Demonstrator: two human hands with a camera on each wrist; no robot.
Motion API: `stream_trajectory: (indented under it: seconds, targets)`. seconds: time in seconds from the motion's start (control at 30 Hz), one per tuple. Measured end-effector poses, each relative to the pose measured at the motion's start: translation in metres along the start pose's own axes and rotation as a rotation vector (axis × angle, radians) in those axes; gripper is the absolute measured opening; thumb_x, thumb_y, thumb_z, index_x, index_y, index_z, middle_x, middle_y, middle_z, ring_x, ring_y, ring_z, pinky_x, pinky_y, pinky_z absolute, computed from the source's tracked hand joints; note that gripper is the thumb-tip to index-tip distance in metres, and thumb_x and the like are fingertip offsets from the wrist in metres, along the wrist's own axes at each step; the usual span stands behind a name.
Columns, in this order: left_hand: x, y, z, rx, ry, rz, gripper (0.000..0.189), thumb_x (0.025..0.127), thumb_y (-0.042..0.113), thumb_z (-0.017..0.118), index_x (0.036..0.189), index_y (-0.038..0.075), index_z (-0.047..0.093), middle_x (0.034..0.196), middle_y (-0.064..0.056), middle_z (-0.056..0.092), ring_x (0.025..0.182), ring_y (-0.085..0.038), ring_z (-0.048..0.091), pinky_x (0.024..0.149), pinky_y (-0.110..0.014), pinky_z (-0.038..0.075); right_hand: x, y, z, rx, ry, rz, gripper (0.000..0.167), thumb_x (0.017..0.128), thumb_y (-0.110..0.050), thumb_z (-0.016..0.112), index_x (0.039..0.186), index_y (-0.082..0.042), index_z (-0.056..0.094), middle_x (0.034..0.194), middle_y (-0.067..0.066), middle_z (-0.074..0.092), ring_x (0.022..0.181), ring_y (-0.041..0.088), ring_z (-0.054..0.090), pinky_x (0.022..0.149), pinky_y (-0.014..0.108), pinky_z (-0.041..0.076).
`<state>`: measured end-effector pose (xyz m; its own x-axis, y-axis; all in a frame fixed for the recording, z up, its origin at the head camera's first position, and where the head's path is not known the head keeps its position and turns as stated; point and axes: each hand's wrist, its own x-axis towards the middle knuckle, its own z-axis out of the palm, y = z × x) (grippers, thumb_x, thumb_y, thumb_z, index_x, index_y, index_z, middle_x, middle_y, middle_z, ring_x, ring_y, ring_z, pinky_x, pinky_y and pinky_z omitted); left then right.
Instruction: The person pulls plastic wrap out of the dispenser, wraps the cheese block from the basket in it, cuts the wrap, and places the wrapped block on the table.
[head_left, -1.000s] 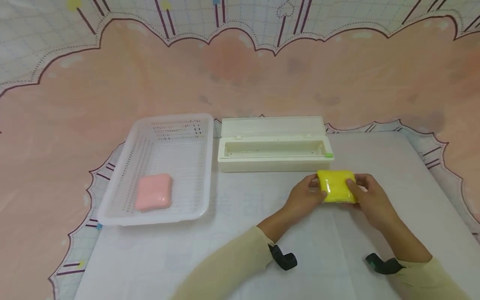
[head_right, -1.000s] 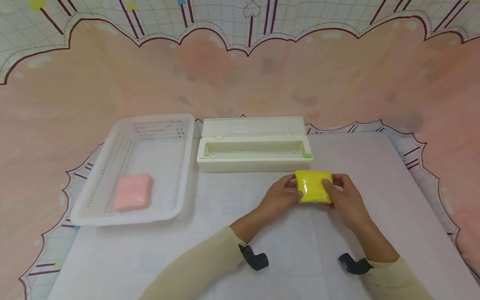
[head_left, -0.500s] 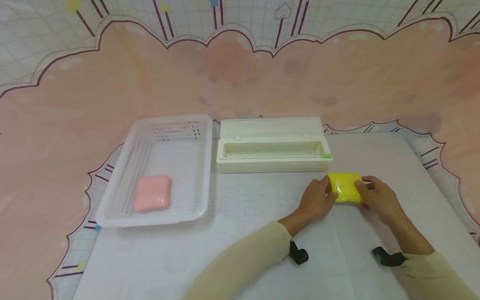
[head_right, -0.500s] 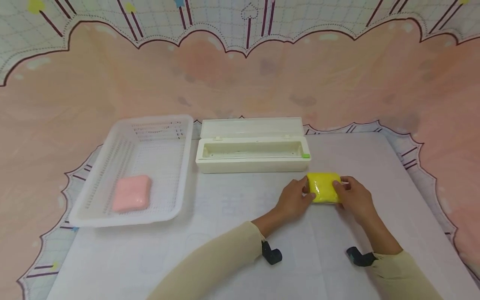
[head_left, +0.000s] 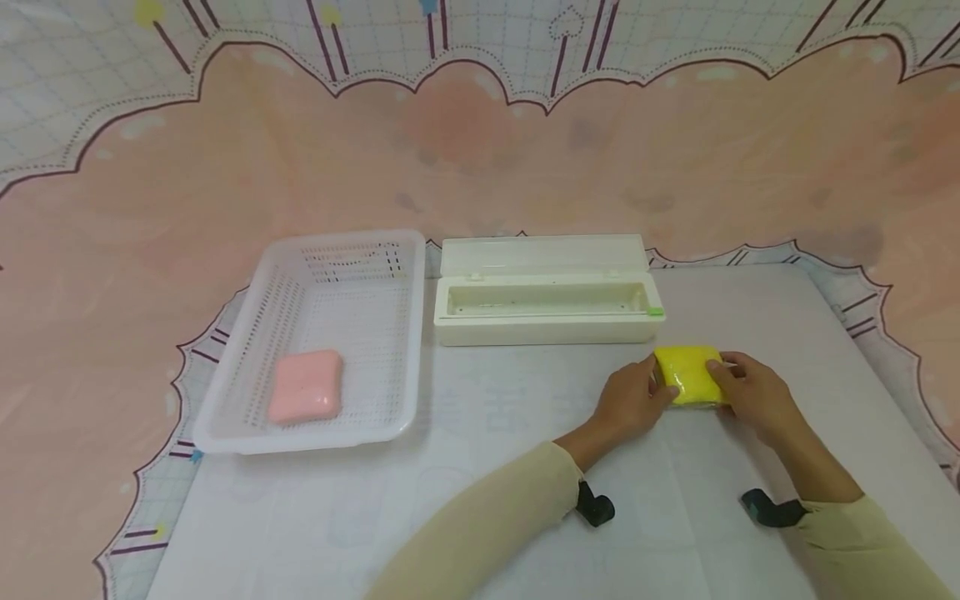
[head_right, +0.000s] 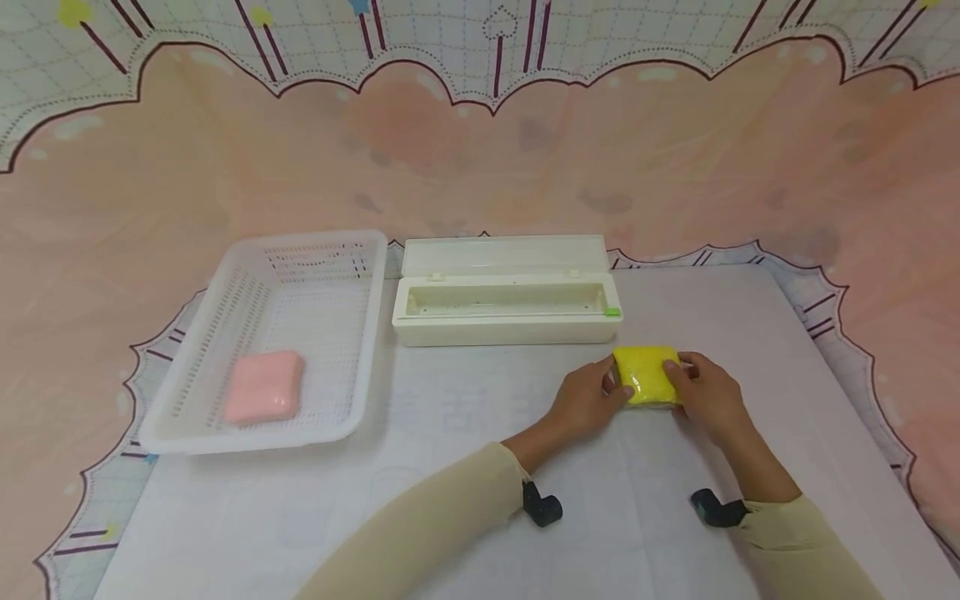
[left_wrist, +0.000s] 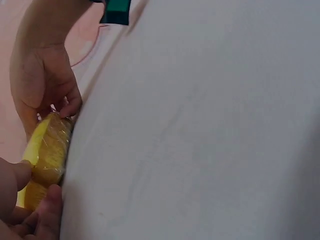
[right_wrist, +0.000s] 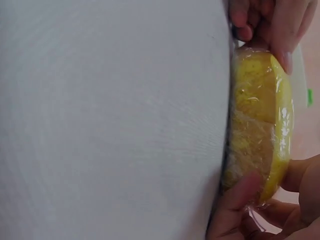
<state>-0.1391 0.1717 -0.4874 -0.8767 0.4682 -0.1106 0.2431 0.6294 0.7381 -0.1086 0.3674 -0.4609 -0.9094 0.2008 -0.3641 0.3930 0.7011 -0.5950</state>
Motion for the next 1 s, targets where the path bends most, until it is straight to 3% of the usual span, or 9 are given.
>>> stream_trajectory:
  seconds: [0.17, 0.3, 0.43, 0.57, 0.73, 0.87, 1.0]
  targets:
    - [-0.007, -0.002, -0.006, -0.058, -0.021, -0.016, 0.060, 0.100, 0.038, 0.065, 0.151, 0.014, 0.046, 0.094, 0.006, 0.065, 0.078, -0.002, 0.054, 0.066, -0.016, 0.047, 0.002, -0.003, -0.006, -0.033, -0.002, 0.009, 0.078, 0.107, -0.056, 0.029, 0.156, 0.005, 0.027, 0.148, 0.040, 0.036, 0.122, 0.054, 0.045, 0.099, 0.066, 0.049]
    - [-0.020, -0.014, -0.017, -0.061, -0.034, 0.001, 0.064, 0.100, 0.041, 0.064, 0.155, 0.015, 0.044, 0.104, 0.005, 0.066, 0.085, -0.001, 0.055, 0.073, -0.017, 0.050, 0.000, -0.010, -0.011, -0.023, 0.070, -0.014, 0.077, 0.107, -0.055, 0.028, 0.157, 0.003, 0.027, 0.147, 0.040, 0.036, 0.121, 0.055, 0.043, 0.096, 0.068, 0.049]
    - [-0.033, -0.030, -0.037, -0.034, -0.014, 0.051, 0.056, 0.100, 0.040, 0.064, 0.149, 0.014, 0.053, 0.108, 0.005, 0.067, 0.088, -0.001, 0.057, 0.077, -0.016, 0.050, -0.002, -0.025, -0.011, -0.040, 0.178, -0.100, 0.072, 0.108, -0.052, 0.032, 0.156, 0.002, 0.032, 0.144, 0.037, 0.042, 0.120, 0.053, 0.046, 0.096, 0.065, 0.051]
    - [-0.046, -0.036, -0.071, 0.021, -0.004, 0.053, 0.047, 0.102, 0.038, 0.063, 0.140, 0.012, 0.061, 0.112, 0.001, 0.070, 0.096, -0.007, 0.063, 0.082, -0.020, 0.052, -0.003, -0.043, -0.008, -0.053, 0.209, -0.191, 0.067, 0.108, -0.051, 0.036, 0.154, -0.003, 0.037, 0.143, 0.032, 0.048, 0.122, 0.050, 0.048, 0.099, 0.066, 0.049]
    - [-0.055, -0.033, -0.128, 0.089, 0.028, 0.061, 0.043, 0.104, 0.037, 0.059, 0.135, 0.008, 0.065, 0.120, -0.005, 0.071, 0.109, -0.017, 0.067, 0.091, -0.028, 0.054, -0.001, -0.068, -0.006, -0.063, 0.185, -0.341, 0.062, 0.108, -0.051, 0.037, 0.153, -0.009, 0.043, 0.144, 0.027, 0.052, 0.126, 0.047, 0.050, 0.102, 0.067, 0.046]
    - [-0.052, -0.028, -0.177, 0.170, 0.046, 0.056, 0.042, 0.106, 0.039, 0.055, 0.133, 0.009, 0.066, 0.126, -0.006, 0.071, 0.118, -0.022, 0.065, 0.099, -0.036, 0.053, 0.004, -0.089, -0.007, -0.062, 0.146, -0.484, 0.056, 0.109, -0.046, 0.037, 0.150, -0.009, 0.048, 0.148, 0.024, 0.053, 0.135, 0.048, 0.047, 0.104, 0.069, 0.043]
    - [-0.043, -0.033, -0.218, 0.304, 0.016, 0.022, 0.043, 0.108, 0.041, 0.049, 0.133, 0.012, 0.067, 0.132, -0.005, 0.069, 0.128, -0.024, 0.061, 0.108, -0.042, 0.049, 0.014, -0.111, -0.004, -0.066, 0.080, -0.559, 0.055, 0.109, -0.047, 0.037, 0.148, -0.011, 0.052, 0.145, 0.019, 0.057, 0.141, 0.045, 0.044, 0.107, 0.069, 0.040]
